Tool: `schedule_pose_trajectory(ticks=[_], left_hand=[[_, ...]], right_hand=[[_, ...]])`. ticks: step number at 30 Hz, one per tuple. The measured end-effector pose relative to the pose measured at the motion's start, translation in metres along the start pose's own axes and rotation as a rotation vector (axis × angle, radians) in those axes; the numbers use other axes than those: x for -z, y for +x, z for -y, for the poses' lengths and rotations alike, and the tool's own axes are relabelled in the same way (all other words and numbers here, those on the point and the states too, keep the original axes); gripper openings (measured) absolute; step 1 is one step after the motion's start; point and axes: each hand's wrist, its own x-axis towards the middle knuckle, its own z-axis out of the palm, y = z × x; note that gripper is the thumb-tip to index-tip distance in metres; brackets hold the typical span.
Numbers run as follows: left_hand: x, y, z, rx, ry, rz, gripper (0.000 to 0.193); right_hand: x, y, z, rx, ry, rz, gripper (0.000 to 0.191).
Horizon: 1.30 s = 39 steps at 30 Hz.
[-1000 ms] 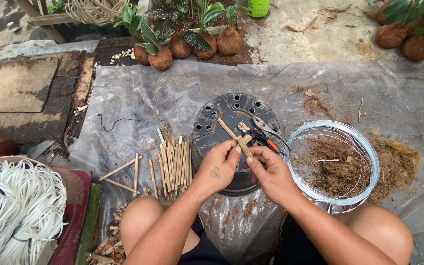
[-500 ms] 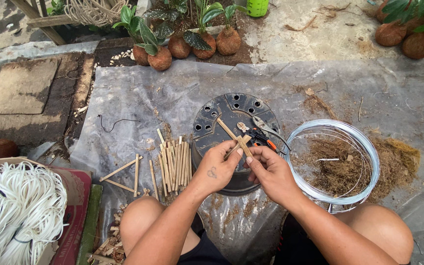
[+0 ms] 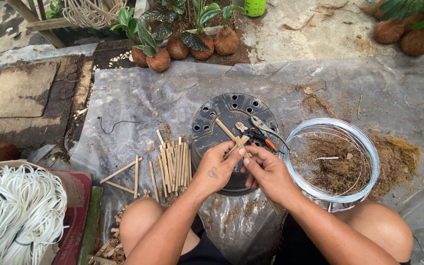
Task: The person sits on a tarp on the ground and assembles a triangular frame from wooden dowel sticks, tying the joints with thin white cord by hand. They use pliers to grip and crimp wire at the joints and handle a coil of wire and a pile of cut sticks, working on one joint at a time.
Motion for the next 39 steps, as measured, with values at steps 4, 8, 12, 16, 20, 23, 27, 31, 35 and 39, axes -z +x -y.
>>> schedule_pose_trajectory(ticks=[4,8,12,16,20,23,27,31,35,39], left_hand=[[0.002,0.0,0.0,0.019,0.037,0.006,0.035],[0.002,-0.001,0.001,0.019,0.025,-0.008,0.034],[0.0,0.0,0.002,0.001,-0.023,-0.02,0.034],[0.0,-0.001,0.0,0.016,-0.03,-0.016,0.034],[-0.001,-0.003,-0.004,0.034,0.014,-0.015,0.032],[-0.002,-0.003,-0.007,0.054,0.055,-0.013,0.03],[-0.002,-0.004,-0.008,0.027,0.019,-0.022,0.03],[-0.002,-0.004,-0.008,-0.058,0.075,-0.028,0.032],[-0.001,-0.004,-0.006,-0.062,0.098,-0.017,0.034],[-0.001,-0.003,-0.005,-0.064,0.083,0.003,0.035]], right_hand=[[0.0,0.0,0.0,0.021,0.022,0.021,0.037],[-0.001,-0.001,-0.001,0.03,0.02,0.007,0.037],[-0.002,-0.001,-0.003,0.04,0.017,-0.003,0.038],[-0.002,-0.001,-0.005,0.037,0.025,-0.011,0.038],[0.0,-0.002,-0.005,0.046,0.027,-0.014,0.038],[0.001,-0.002,-0.005,0.052,0.032,-0.001,0.037],[0.0,-0.002,-0.005,0.027,0.056,-0.01,0.037],[-0.002,-0.003,-0.006,0.05,0.066,-0.02,0.04],[-0.001,-0.003,-0.008,0.059,0.086,-0.004,0.04],[-0.001,-0.002,-0.009,0.061,0.092,-0.015,0.04]])
